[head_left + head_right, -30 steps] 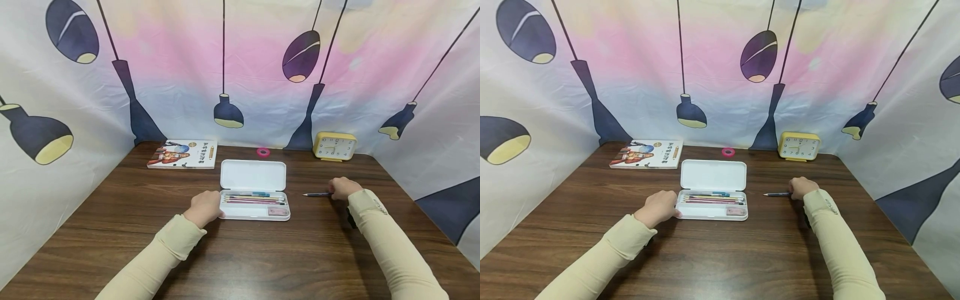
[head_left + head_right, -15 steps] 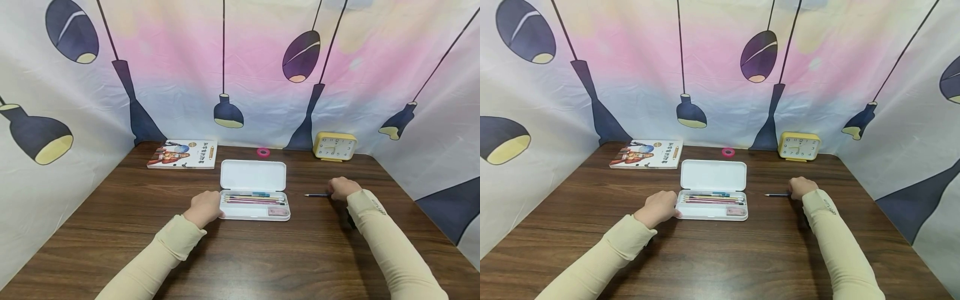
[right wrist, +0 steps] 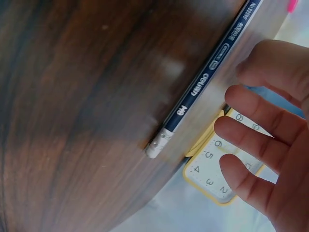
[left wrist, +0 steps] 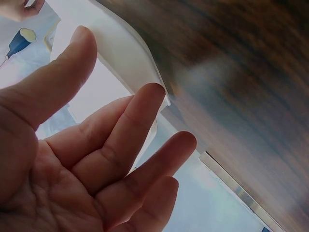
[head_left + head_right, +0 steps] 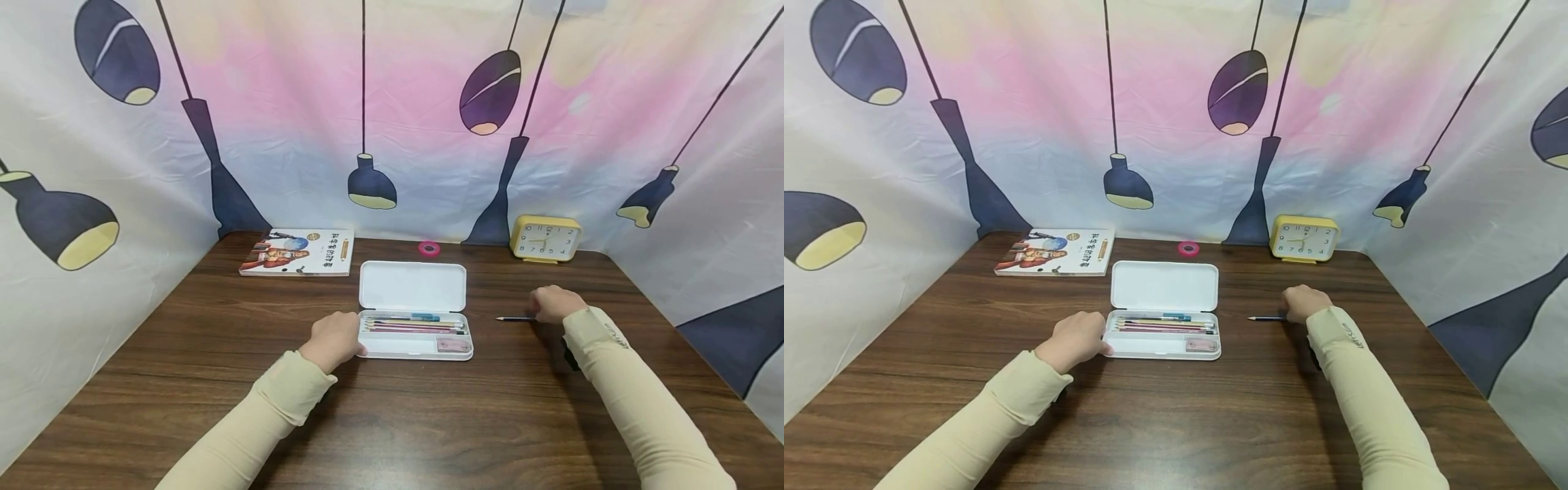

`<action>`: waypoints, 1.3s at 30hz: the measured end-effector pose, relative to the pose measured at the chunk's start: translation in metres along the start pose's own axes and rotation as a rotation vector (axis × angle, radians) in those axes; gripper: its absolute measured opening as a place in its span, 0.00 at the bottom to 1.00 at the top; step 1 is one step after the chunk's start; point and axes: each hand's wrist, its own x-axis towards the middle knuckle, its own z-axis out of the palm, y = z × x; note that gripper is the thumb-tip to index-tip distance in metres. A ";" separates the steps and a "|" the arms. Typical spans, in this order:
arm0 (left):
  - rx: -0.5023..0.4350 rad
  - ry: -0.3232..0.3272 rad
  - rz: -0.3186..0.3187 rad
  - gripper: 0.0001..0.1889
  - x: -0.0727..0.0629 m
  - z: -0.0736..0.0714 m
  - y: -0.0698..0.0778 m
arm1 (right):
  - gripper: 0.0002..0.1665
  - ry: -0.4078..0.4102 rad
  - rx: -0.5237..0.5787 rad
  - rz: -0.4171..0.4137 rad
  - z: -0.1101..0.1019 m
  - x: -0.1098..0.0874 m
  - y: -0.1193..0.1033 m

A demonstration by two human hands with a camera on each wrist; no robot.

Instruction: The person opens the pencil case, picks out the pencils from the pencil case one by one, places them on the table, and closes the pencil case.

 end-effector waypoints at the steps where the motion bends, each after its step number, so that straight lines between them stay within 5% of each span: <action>1: 0.000 0.000 0.000 0.20 0.000 0.000 0.000 | 0.05 0.000 0.003 -0.008 -0.001 0.000 -0.001; 39: 0.003 -0.003 0.008 0.21 0.002 -0.002 0.000 | 0.03 0.199 -0.083 -0.284 -0.011 0.016 -0.078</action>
